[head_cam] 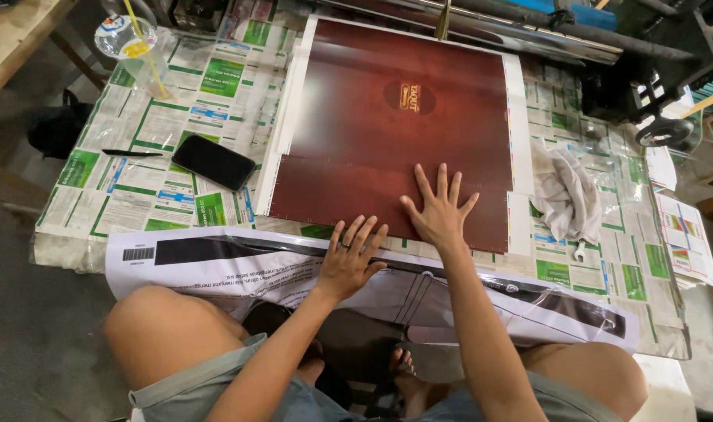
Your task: The person sits on the floor and repeatedly wipes a reddish-brown rectangular board with a white cloth. They smooth the surface with their hands and wipe it multiple times, occasionally picking up the cloth to continue cleaning.
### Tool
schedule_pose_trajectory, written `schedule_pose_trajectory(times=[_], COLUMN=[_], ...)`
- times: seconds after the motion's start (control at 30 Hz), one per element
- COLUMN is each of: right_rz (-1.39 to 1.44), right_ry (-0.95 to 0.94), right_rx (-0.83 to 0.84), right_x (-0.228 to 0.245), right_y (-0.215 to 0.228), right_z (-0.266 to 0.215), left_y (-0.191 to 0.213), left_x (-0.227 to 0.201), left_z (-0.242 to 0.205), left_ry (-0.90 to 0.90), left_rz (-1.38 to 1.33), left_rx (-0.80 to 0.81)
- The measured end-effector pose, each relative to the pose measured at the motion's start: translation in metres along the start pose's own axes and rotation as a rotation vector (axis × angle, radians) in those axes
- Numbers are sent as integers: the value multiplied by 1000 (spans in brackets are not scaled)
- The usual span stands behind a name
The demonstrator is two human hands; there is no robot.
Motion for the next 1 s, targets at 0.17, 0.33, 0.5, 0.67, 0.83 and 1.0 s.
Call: schedule_pose_trajectory(times=[0.17,0.33,0.5,0.67,0.83,1.0], right_rz=[25,19,33,41,41,41], right_ry=[-20,-38,-40,-37,-23,-38], right_rx=[72,113,126,144,133,135], right_x=[-17,-21,-21,-25,-29,-34], right_y=[-4,-6,-5,-5,-4,-5], right_z=[53,65,66,75,87,106], left_y=[7,6,5,7,21,32], left_x=[-2,-1,-1,-4,-3,12], left_z=[3,3,3,8,28,45], left_ry=[14,17,29,51,94,126], left_rz=[-12,-23,-9,-62,-60,-126], left_rx=[11,11,3,-34,-28,-79])
Point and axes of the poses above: each hand's wrist, its own z-axis towards the middle knuckle, its own y-axis out of the back of the hand, x = y × z, the point moved 4 cm from there along z, towards the middle knuckle, and after that the axes turned 7 degrees about y, right-handed, at the moved point
